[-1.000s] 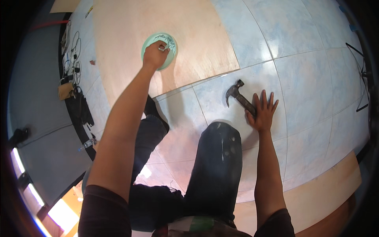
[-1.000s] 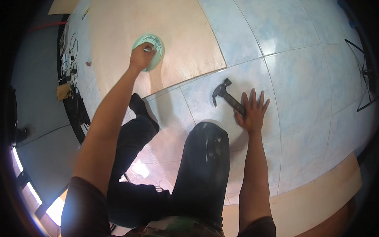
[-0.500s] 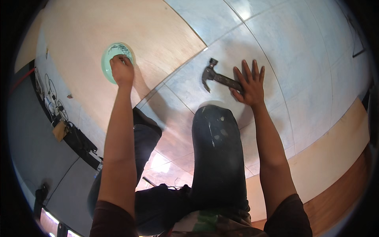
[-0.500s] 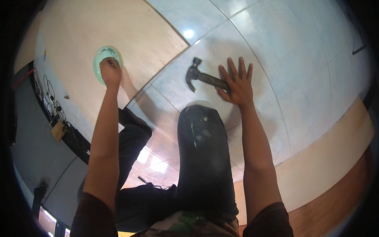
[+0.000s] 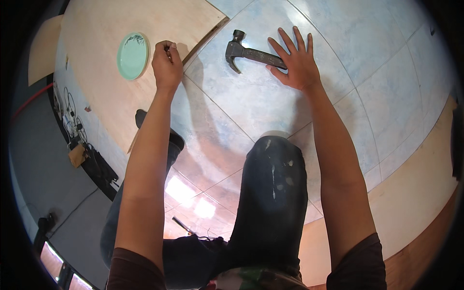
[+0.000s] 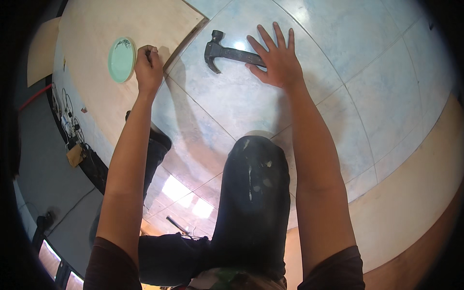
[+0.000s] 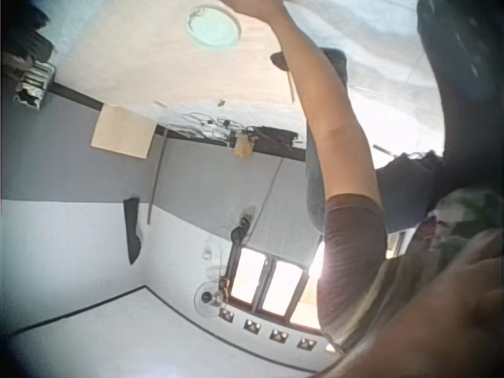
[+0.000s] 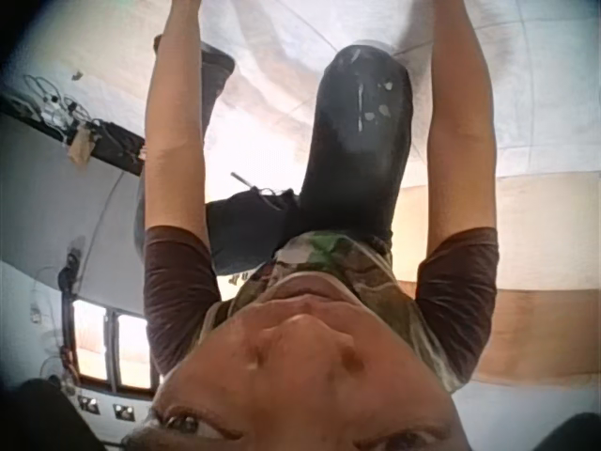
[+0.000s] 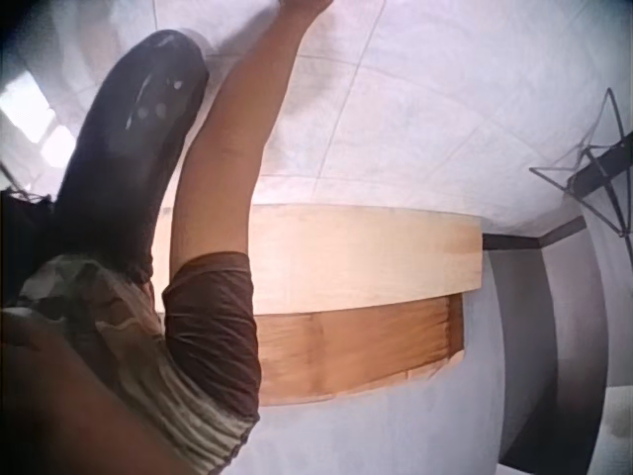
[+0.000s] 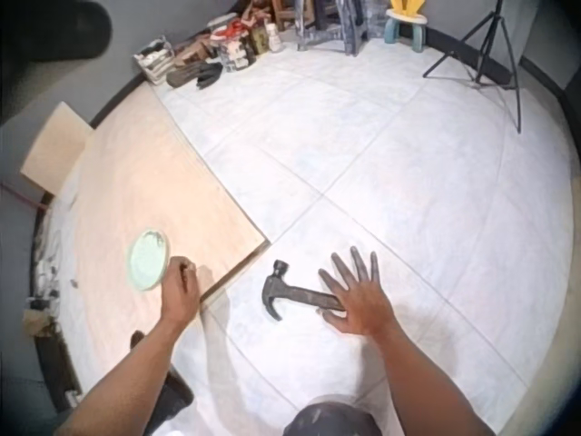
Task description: The person assembles a wooden board by hammering nails into its edges. They use a hammer to drive nails and a screwdriver to adjust the wood pieces, working on a tiled floor.
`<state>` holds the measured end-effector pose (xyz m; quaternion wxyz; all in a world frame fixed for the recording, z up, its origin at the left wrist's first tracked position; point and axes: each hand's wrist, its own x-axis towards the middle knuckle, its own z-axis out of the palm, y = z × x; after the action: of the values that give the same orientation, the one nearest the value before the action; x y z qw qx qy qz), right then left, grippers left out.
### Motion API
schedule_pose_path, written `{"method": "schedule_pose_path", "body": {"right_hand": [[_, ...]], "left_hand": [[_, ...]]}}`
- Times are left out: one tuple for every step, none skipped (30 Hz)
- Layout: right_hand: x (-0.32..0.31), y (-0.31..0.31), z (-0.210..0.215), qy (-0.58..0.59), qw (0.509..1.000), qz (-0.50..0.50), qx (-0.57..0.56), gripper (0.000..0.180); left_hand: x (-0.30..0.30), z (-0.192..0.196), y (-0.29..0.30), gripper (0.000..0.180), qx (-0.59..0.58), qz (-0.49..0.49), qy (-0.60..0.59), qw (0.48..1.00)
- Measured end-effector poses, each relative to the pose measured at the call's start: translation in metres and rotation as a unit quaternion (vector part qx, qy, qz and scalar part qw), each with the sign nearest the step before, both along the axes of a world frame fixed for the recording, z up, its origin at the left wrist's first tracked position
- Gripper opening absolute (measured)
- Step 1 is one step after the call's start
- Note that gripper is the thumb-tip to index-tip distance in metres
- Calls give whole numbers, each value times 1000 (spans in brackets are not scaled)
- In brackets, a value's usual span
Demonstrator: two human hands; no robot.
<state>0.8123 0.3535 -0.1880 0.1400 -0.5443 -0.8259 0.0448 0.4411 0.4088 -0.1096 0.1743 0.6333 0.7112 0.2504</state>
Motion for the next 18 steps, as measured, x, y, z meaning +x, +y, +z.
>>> {"method": "schedule_pose_path", "body": {"right_hand": [[-3, -2, -2, 1, 1000, 0, 0, 72], [-5, -3, -3, 3, 1000, 0, 1, 71], [-5, -3, -4, 4, 1000, 4, 9, 67], [-4, -4, -4, 5, 1000, 9, 14, 64], [-5, -4, -4, 7, 1000, 13, 19, 61], [-6, -4, -5, 13, 1000, 22, 14, 58], [-4, -6, -6, 17, 999, 28, 7, 54], [-3, -7, -7, 22, 999, 35, 1, 51], [-3, -8, -9, 36, 999, 39, -4, 49], [-3, -7, -9, 49, 998, 39, -7, 47], [-4, -6, -9, 62, 997, 41, -10, 45], [-5, -7, -9, 68, 997, 43, -17, 46], [0, -8, -5, 67, 997, 37, -22, 46], [0, -8, -2, 70, 997, 35, -28, 46], [1, -8, 0, 69, 997, 36, -18, 46], [3, -8, 6, 69, 997, 39, -6, 46], [0, -5, 7, 75, 996, 48, 6, 46], [-1, -3, 6, 91, 994, 54, -9, 44]], "left_hand": [[4, -5, -2, 22, -17, 11, -14, 1000], [9, -10, -3, 23, -4, 16, -41, 999], [14, -15, -2, 24, 8, 21, -67, 997], [17, -20, -3, 26, 17, 26, -94, 995], [13, -26, -2, 26, 30, 8, -83, 996], [7, -34, -2, 27, 43, -11, -71, 996], [10, -38, -1, 28, 54, -31, -63, 996], [12, -42, -2, 25, 50, -8, -80, 995], [13, -45, -7, 23, 46, 15, -97, 994], [17, -47, -10, 21, 43, 36, -115, 992], [18, -50, -12, 20, 62, 42, -124, 989], [19, -53, -14, 19, 81, 47, -134, 987], [26, -57, -12, 19, 100, 47, -152, 982], [34, -58, -12, 17, 97, 56, -177, 978], [40, -62, -9, 16, 102, 53, -186, 976], [43, -66, -7, 16, 109, 52, -194, 974], [43, -66, -8, 16, 119, 55, -194, 972], [43, -67, -9, 15, 126, 64, -203, 969]]}}
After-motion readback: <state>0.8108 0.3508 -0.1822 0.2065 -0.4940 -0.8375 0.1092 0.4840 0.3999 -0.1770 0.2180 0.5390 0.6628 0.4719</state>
